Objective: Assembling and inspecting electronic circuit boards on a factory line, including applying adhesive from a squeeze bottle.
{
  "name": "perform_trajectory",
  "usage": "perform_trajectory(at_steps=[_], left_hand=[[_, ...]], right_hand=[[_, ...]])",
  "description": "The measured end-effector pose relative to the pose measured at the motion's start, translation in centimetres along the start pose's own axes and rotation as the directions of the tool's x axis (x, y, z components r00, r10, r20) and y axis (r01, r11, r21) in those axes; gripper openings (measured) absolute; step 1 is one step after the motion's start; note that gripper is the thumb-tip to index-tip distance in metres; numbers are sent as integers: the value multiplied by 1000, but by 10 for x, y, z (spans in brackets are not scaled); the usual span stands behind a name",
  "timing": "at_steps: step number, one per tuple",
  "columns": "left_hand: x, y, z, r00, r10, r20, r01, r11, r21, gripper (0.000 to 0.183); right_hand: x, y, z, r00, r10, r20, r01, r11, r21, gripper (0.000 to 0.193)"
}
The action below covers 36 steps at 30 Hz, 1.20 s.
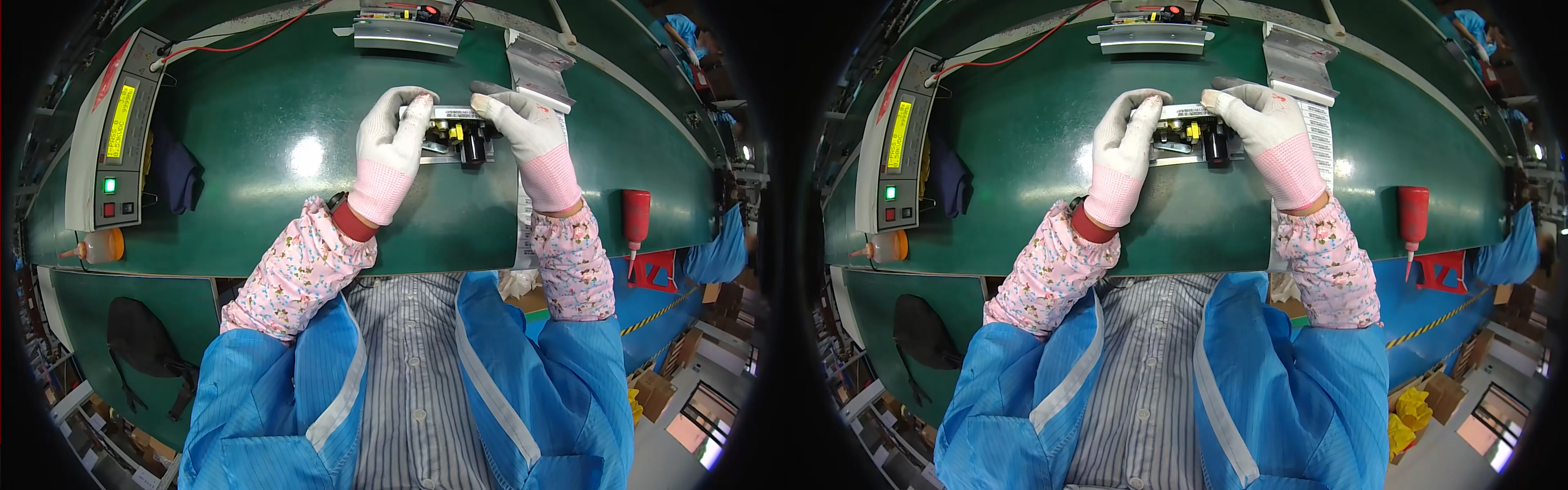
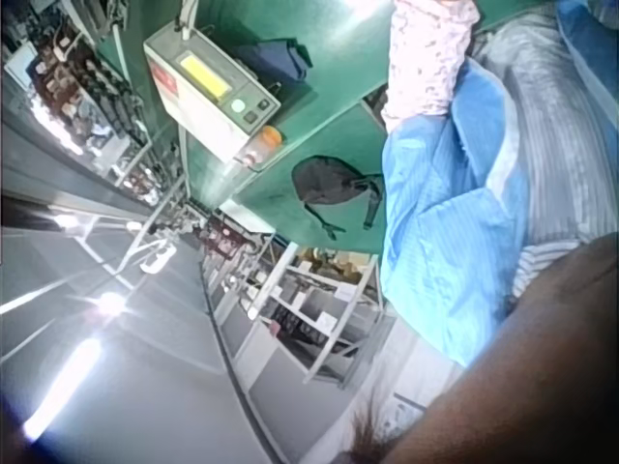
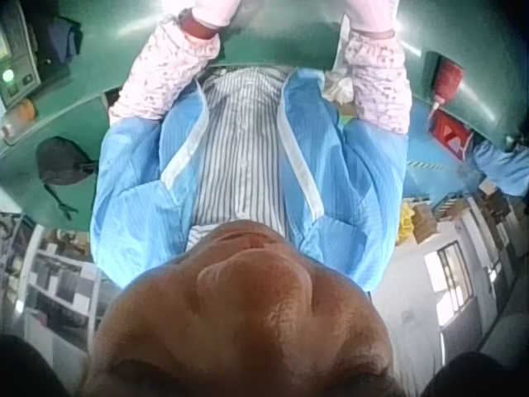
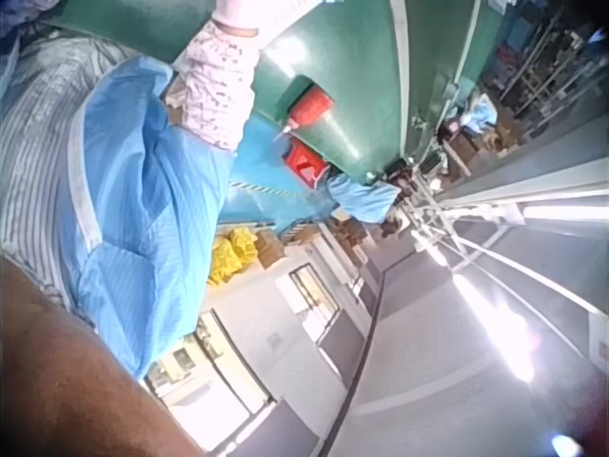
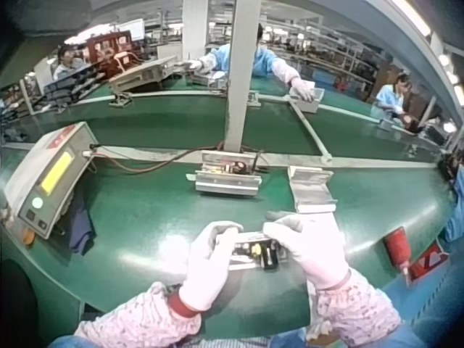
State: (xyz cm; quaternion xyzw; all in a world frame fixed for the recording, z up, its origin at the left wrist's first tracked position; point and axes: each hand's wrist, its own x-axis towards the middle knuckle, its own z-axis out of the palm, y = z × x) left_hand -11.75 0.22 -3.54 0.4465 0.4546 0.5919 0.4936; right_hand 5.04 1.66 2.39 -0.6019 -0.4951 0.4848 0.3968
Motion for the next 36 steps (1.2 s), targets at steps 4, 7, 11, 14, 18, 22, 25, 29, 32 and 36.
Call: perform_trajectory(at_steps=[4,7,11,14,18,22,25,29,32,36], left_hand=[[1,0,0,1000,-10,8,10,1000,4,20],[0,-1,1,1000,-11,14,11,1000,-4,21],[0,-5,1,999,-10,32,10,1000,1,23],[0,-8,0,998,-4,62,2,999,40,30],[0,-11,1,997,6,71,-10,998,62,31],[-2,-10,1,998,7,66,-7,1000,-7,30],[-4,-9,2,998,4,60,1,996,-85,30],[-4,-7,-2,996,-39,81,31,995,94,29],[-1,-6,-1,1000,15,25,-14,1000,-12,31],[3,-11,0,994,85,-68,-94,987,-132,35]], right_hand=[[1,-1,0,1000,-5,9,5,999,-40,37],[1,1,0,1000,-13,10,13,1000,-24,36],[-1,0,-2,1000,-31,0,31,996,-85,35],[-3,-3,-3,998,-66,-24,55,949,-310,34],[-14,18,-3,897,-428,-113,345,835,-429,35],[-23,22,1,706,-696,129,546,420,-725,38],[-27,24,-2,566,-706,425,583,-21,-812,41],[-25,37,-41,657,-679,327,409,-43,-912,43],[-19,41,-38,715,-676,177,513,336,-790,43],[-7,37,-36,862,-504,61,472,753,-458,45]])
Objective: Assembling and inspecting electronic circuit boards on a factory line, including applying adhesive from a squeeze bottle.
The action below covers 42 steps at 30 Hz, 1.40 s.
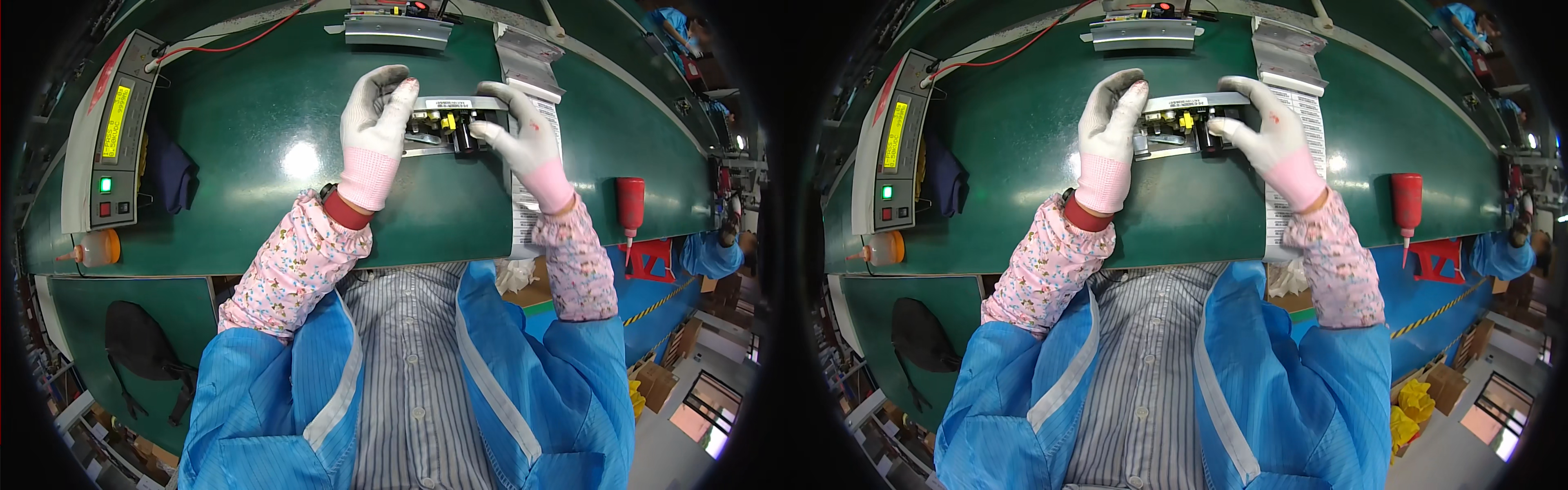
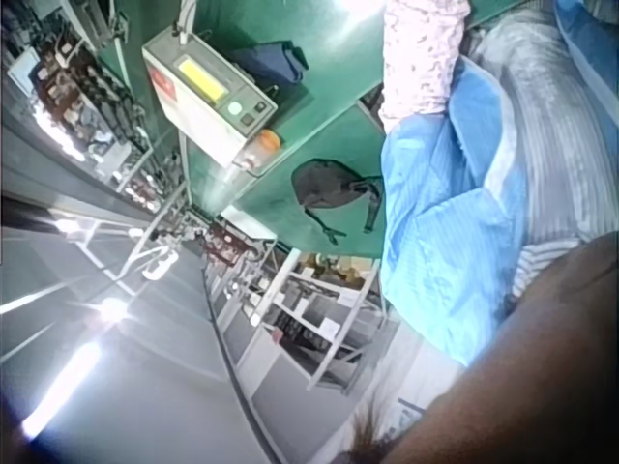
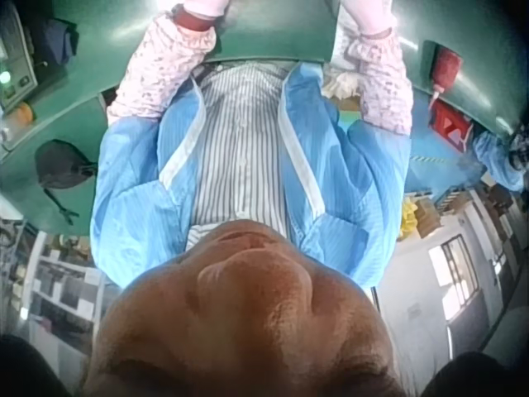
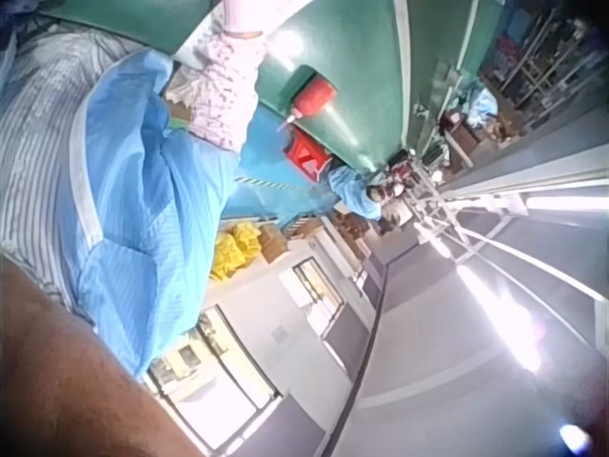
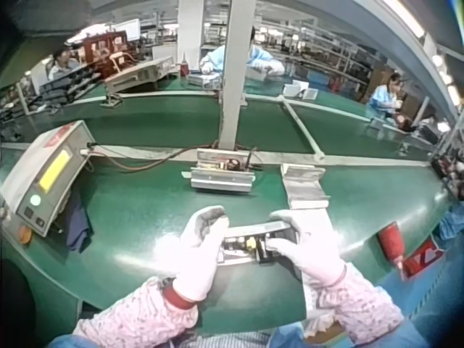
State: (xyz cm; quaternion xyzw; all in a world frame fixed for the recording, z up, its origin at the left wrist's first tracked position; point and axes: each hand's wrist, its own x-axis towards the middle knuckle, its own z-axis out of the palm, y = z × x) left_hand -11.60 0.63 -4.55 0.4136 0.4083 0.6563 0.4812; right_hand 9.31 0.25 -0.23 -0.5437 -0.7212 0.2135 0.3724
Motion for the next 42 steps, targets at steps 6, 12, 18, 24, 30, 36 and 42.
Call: perform_trajectory(at_steps=[6,12,18,24,30,36,42], left_hand=[[-6,13,6,997,-56,56,64,986,-156,39],[-11,14,6,858,-205,470,325,926,-190,36],[-11,5,3,827,-275,491,460,832,-309,37],[-13,5,0,828,-329,454,511,775,-372,37],[-15,4,-5,832,-324,450,505,779,-373,36],[-18,-1,-1,844,-306,440,489,775,-399,36],[-19,-1,-4,853,-345,390,484,802,-349,36]], right_hand=[[9,15,-10,928,294,231,-370,811,454,50],[16,14,-17,931,282,230,-363,674,643,55],[11,48,-74,988,131,-84,-145,969,-199,73],[-69,120,-188,877,261,-403,-470,301,-829,76],[-81,121,-214,583,763,-280,-742,360,-565,67],[-86,136,-231,605,772,-195,-790,554,-262,65],[-53,32,-143,785,602,-144,-314,588,745,71]])
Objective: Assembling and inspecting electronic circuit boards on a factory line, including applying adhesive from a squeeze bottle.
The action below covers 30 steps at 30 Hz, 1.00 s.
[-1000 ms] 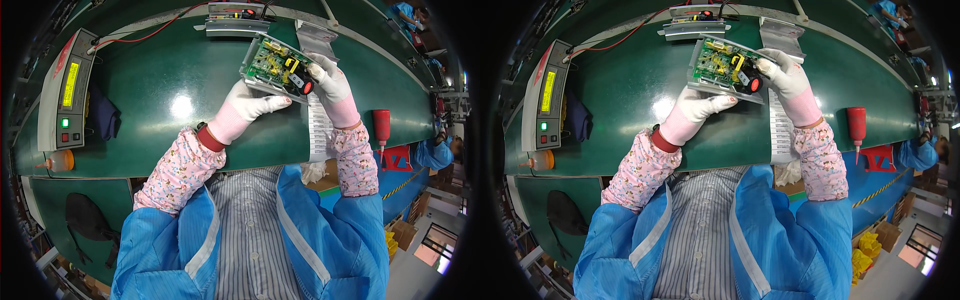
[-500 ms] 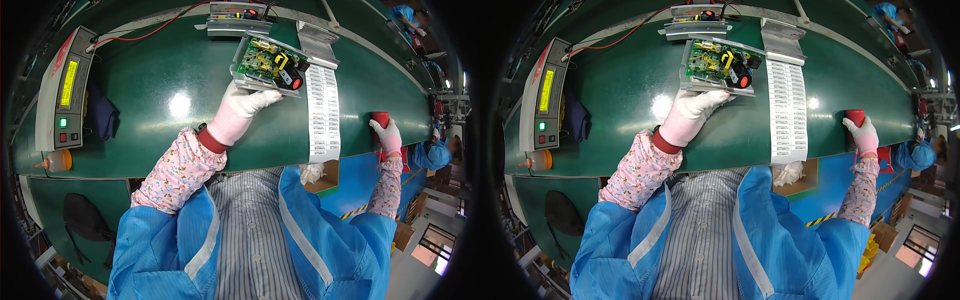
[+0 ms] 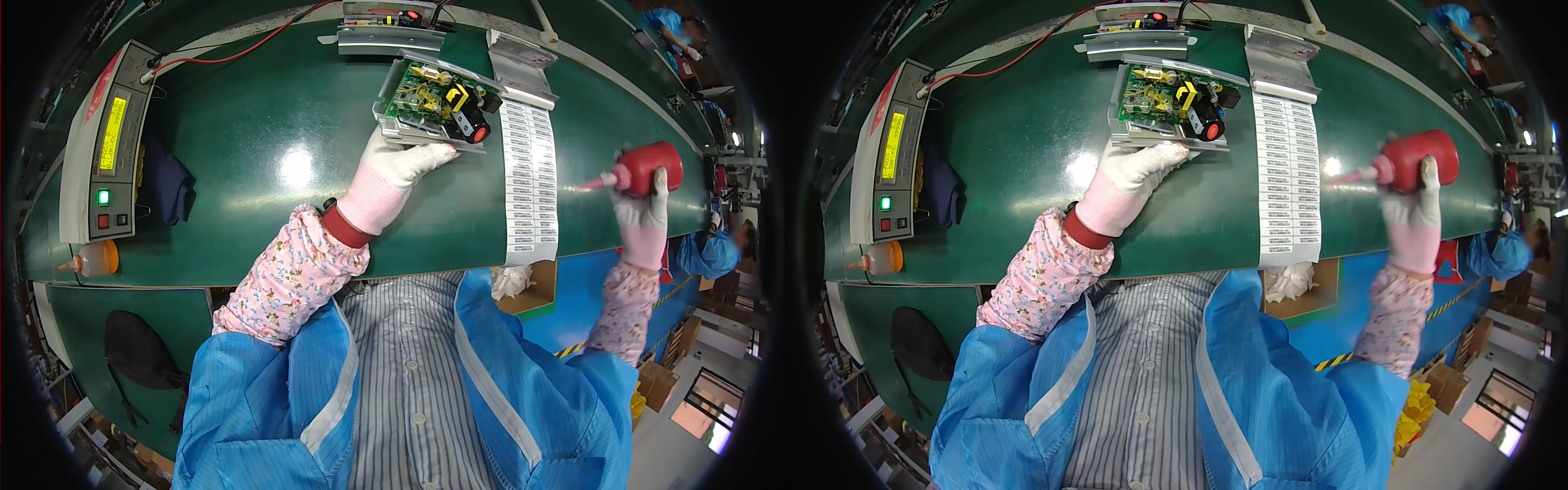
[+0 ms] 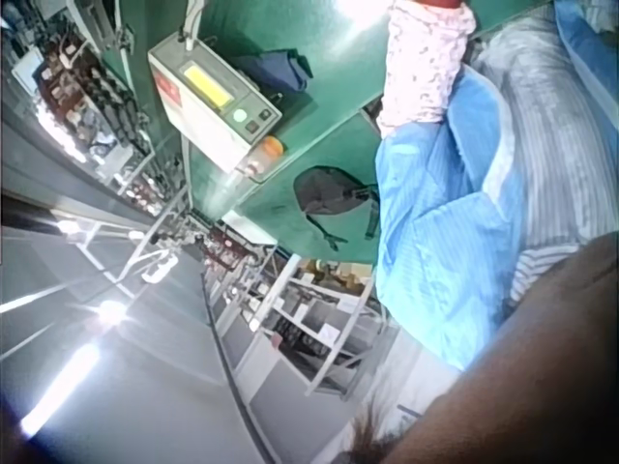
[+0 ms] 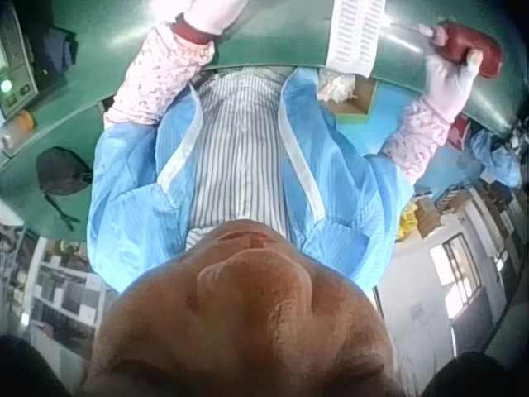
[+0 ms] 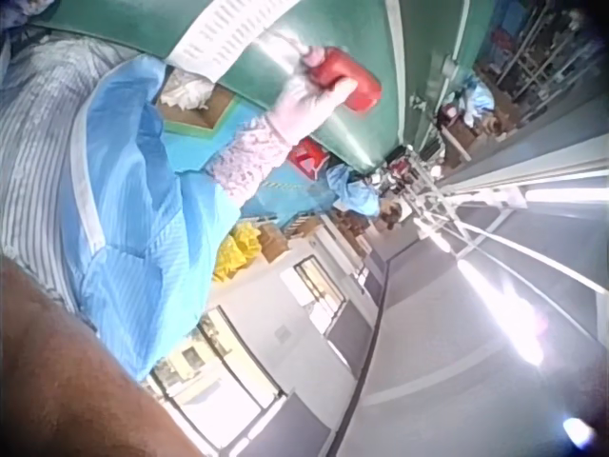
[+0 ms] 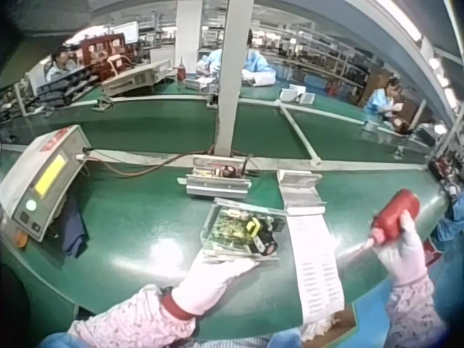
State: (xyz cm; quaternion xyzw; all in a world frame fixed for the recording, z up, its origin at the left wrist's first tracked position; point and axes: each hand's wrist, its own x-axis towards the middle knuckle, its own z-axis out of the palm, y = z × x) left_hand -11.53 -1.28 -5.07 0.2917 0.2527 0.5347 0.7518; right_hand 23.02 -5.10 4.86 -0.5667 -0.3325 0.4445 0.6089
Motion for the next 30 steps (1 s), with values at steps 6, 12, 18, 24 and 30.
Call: perform_trajectory(at_steps=[6,12,18,24,30], left_hand=[[6,-4,-7,1000,-6,3,5,992,126,37],[5,-3,-7,999,-16,-50,18,998,55,37],[6,-5,-6,1000,19,-1,-18,992,128,30],[6,-5,-4,999,36,31,-39,994,101,34],[5,-6,-3,1000,20,23,-23,990,140,36]], right_hand=[[-55,41,116,823,-517,237,480,855,198,77],[-63,64,155,802,-585,123,567,809,154,91],[-57,78,142,754,-646,116,650,760,1,85],[-54,81,142,698,-701,146,715,690,-111,82],[-52,82,145,728,-679,94,685,725,-70,78]])
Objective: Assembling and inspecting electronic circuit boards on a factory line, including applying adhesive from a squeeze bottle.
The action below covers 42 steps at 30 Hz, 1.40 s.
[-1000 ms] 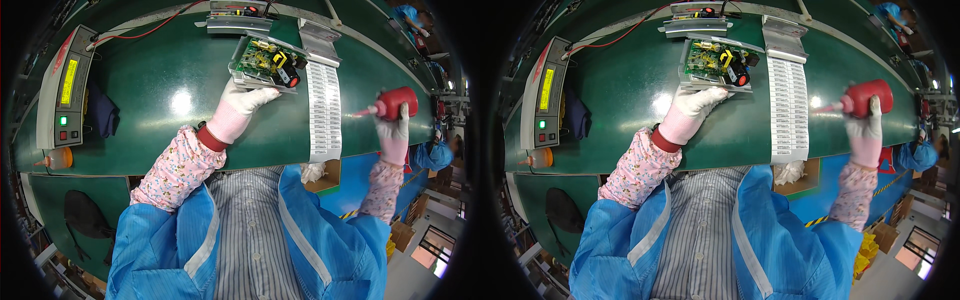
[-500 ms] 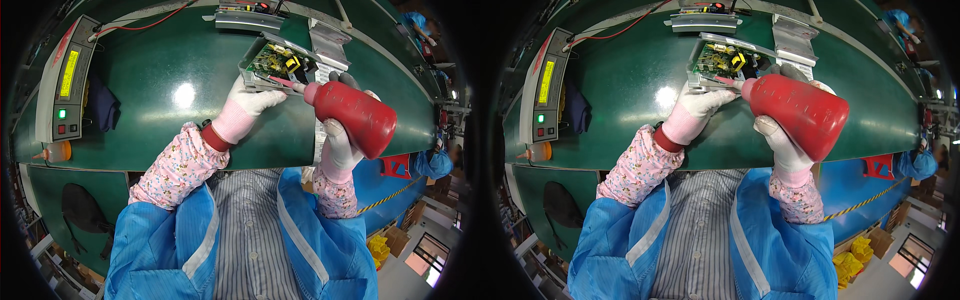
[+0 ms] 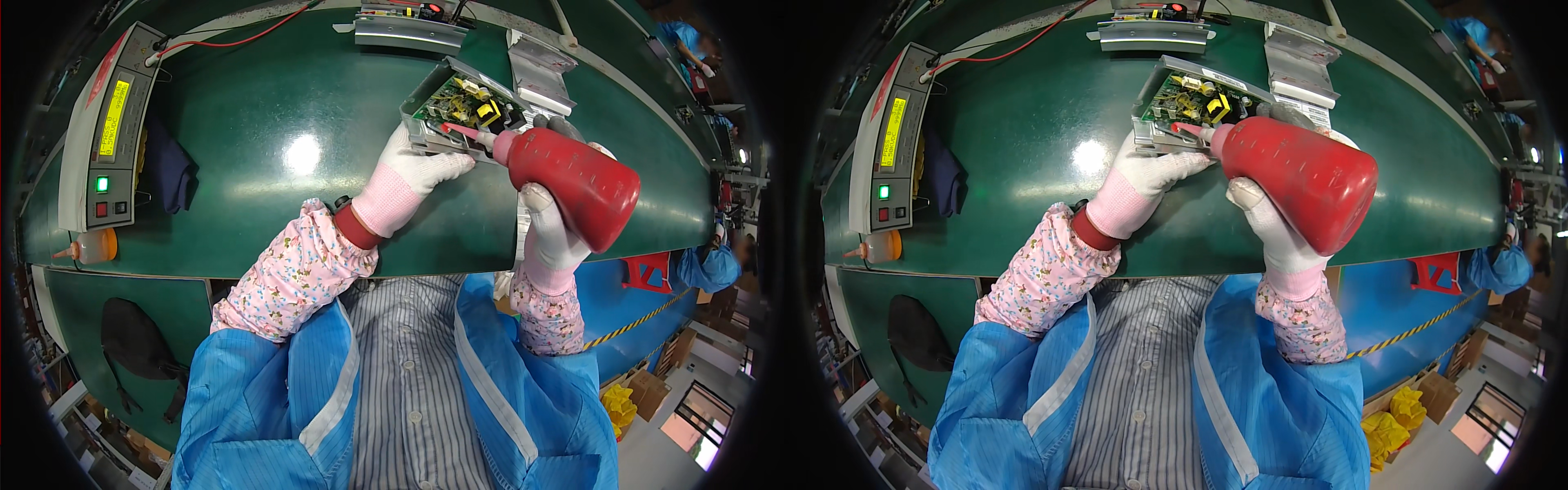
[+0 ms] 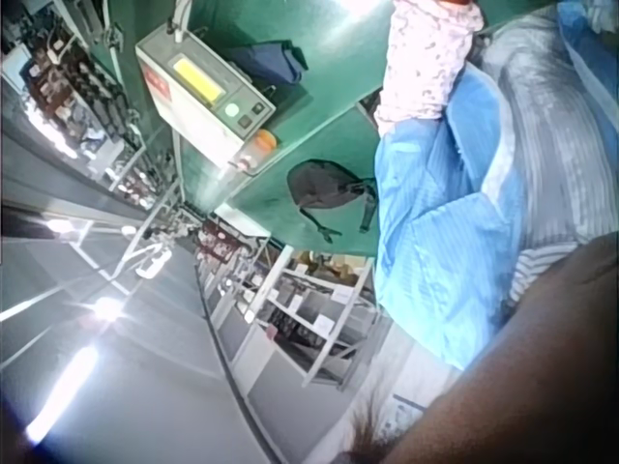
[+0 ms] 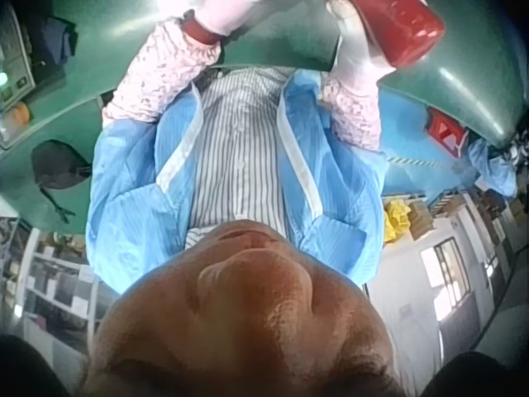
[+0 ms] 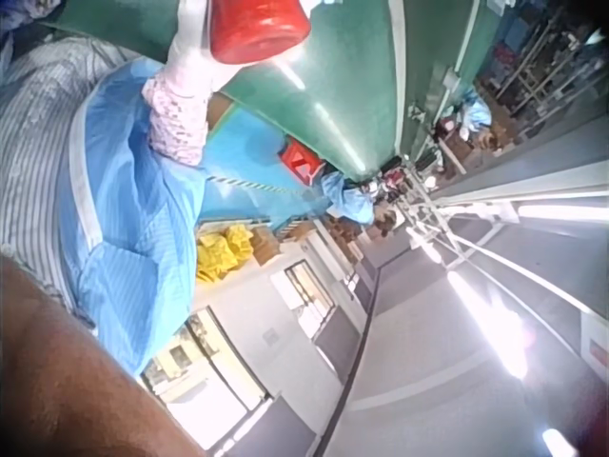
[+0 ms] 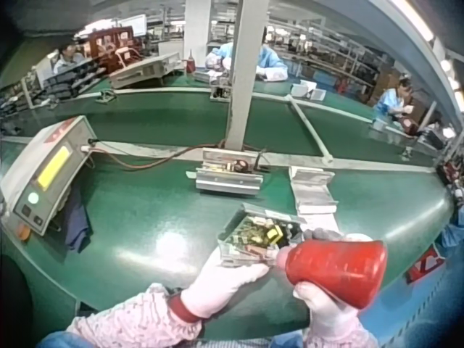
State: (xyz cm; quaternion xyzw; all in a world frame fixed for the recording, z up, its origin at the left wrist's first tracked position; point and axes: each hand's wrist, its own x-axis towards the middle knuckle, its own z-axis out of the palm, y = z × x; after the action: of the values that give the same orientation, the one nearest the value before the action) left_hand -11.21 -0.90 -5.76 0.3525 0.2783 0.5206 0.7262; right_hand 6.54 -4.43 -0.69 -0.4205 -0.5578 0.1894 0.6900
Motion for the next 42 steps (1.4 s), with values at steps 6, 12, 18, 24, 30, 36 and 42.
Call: perform_trajectory(at_steps=[6,12,18,24,30,36,42], left_hand=[[1,2,-1,1000,-23,2,23,999,43,37],[2,-1,2,999,40,14,-41,998,37,37],[7,2,5,999,16,35,-13,996,-86,40],[8,7,7,999,-41,1,39,934,-355,32],[10,2,10,999,-40,11,41,956,-290,29],[12,4,11,997,-72,13,72,951,-299,37],[11,5,10,999,-37,28,42,970,-241,32]], right_hand=[[2,-13,5,999,39,38,-42,996,73,66],[3,-5,-2,956,284,76,-291,877,382,64],[26,-30,-31,749,649,136,-310,162,937,69],[4,-17,-45,893,447,49,-351,625,698,68],[-4,-6,-35,982,190,7,-188,965,184,64],[-5,-8,-30,973,230,-19,-224,959,176,63],[-3,-4,-37,981,191,10,-190,965,180,63]])
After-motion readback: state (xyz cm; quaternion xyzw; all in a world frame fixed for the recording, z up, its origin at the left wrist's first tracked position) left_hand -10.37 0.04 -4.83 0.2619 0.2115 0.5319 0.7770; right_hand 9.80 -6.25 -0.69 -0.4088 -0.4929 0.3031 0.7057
